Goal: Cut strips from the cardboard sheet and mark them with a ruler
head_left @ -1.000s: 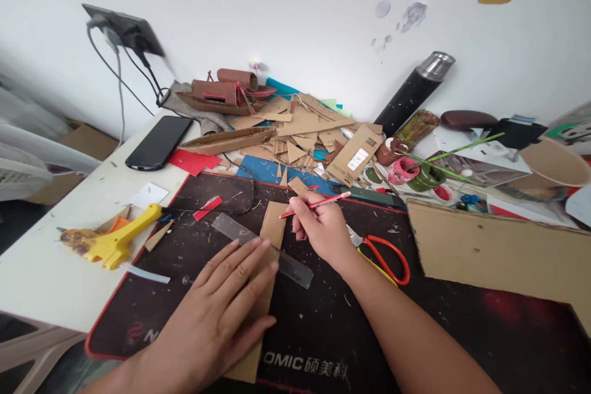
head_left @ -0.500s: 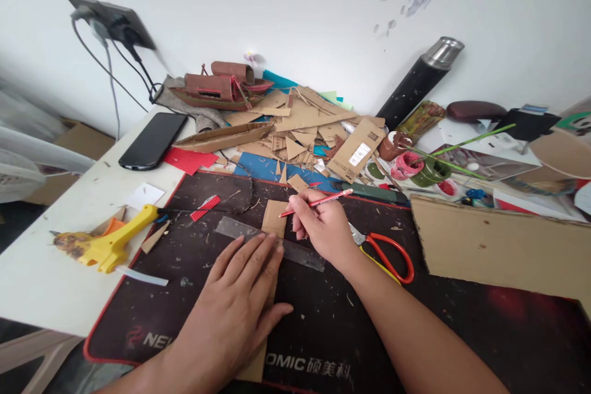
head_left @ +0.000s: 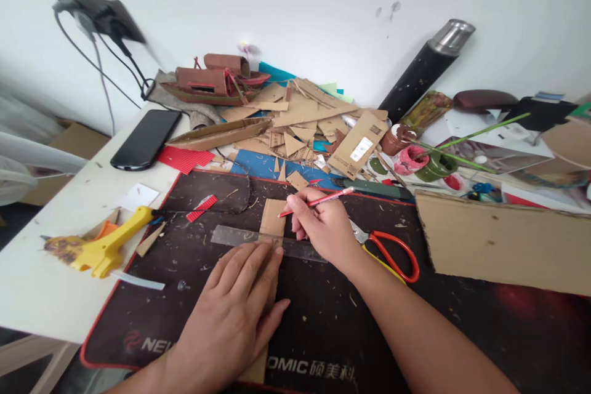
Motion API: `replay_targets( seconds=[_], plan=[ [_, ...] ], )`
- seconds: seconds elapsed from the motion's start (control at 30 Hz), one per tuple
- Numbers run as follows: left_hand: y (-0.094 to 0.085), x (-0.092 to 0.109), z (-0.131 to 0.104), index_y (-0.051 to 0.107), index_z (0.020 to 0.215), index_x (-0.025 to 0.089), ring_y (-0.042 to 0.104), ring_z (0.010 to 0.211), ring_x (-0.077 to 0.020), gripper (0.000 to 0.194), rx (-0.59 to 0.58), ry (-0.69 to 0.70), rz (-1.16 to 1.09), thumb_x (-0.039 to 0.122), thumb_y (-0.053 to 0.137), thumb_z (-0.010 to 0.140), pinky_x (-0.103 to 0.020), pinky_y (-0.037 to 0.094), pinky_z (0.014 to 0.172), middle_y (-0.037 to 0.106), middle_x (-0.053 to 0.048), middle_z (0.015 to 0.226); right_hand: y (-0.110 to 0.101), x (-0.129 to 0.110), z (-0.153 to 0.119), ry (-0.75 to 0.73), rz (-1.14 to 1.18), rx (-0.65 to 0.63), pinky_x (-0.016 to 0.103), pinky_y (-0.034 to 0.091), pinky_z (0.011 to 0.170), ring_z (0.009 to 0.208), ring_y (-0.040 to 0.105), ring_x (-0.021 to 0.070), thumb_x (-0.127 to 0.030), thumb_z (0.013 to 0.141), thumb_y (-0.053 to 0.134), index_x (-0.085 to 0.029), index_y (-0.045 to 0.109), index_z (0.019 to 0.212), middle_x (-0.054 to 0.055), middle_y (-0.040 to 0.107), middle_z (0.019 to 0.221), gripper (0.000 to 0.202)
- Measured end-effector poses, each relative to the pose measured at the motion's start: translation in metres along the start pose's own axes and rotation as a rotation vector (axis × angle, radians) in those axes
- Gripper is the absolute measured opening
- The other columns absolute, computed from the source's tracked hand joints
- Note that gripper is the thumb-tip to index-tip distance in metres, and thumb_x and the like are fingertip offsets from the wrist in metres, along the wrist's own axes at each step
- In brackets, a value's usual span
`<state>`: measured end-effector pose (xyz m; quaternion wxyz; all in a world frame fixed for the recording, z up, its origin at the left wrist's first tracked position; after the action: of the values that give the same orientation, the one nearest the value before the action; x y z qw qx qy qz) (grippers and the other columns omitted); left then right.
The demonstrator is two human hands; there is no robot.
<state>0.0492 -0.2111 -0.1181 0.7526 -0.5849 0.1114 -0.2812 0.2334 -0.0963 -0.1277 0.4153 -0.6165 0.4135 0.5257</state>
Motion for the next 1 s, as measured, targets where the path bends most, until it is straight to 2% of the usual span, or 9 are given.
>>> replay_targets(
  seconds=[0.37,0.53,0.7,0.87,1.0],
  plan=[
    [0.002,0.001,0.000,0.061,0.149,0.010,0.059,0.132,-0.0354,0.050,0.004,-0.018,-0.044,0.035,0.056,0.106,-0.049,0.041,0.115,0.069,-0.017,0.144,0.000,-0.002,0.000,0.017,0.023,-0.003,0.022,0.050,0.050,0.050,0.061,0.0111,-0.058,0.106,0.060,-0.021,0.071,0.089,-0.002,0.064,0.063,0.043],
    [0.003,0.000,0.001,0.059,0.152,0.014,0.060,0.131,-0.0346,0.052,0.008,-0.029,-0.037,0.033,0.059,0.104,-0.049,0.042,0.117,0.069,-0.016,0.144,-0.001,-0.001,0.001,0.028,0.041,-0.010,0.022,0.050,0.050,0.051,0.061,0.0117,-0.063,0.104,0.061,-0.021,0.072,0.090,-0.002,0.064,0.064,0.046],
    [0.002,0.000,0.003,0.062,0.147,0.011,0.061,0.128,-0.0349,0.048,0.017,-0.001,-0.022,0.031,0.057,0.104,-0.049,0.042,0.115,0.070,-0.017,0.140,-0.007,-0.002,0.004,0.032,0.070,-0.001,0.022,0.049,0.048,0.049,0.061,0.0117,-0.067,0.101,0.063,-0.021,0.069,0.088,-0.003,0.064,0.063,0.048],
    [0.005,-0.008,0.017,0.063,0.146,0.008,0.061,0.129,-0.0348,0.048,0.010,0.032,0.009,0.029,0.056,0.104,-0.048,0.046,0.114,0.070,-0.018,0.140,-0.018,-0.003,0.007,0.032,0.083,0.074,0.022,0.049,0.047,0.047,0.059,0.0111,-0.068,0.098,0.067,-0.021,0.067,0.086,-0.004,0.063,0.061,0.048],
    [0.011,-0.017,0.036,0.064,0.146,0.010,0.062,0.128,-0.0357,0.048,-0.013,0.053,0.061,0.030,0.056,0.104,-0.050,0.050,0.110,0.069,-0.020,0.142,-0.025,-0.002,0.009,0.012,0.058,0.082,0.022,0.048,0.046,0.046,0.059,0.0113,-0.071,0.097,0.067,-0.021,0.067,0.087,-0.003,0.064,0.061,0.051]
  ],
)
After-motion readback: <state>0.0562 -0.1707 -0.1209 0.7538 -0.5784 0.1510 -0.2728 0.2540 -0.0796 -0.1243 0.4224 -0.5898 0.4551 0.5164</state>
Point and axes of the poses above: each hand's wrist, its own z-axis towards the middle knuckle, its own y-axis out of the palm, x = y × z, the point moved 1 cm from there along z, towards the middle knuckle
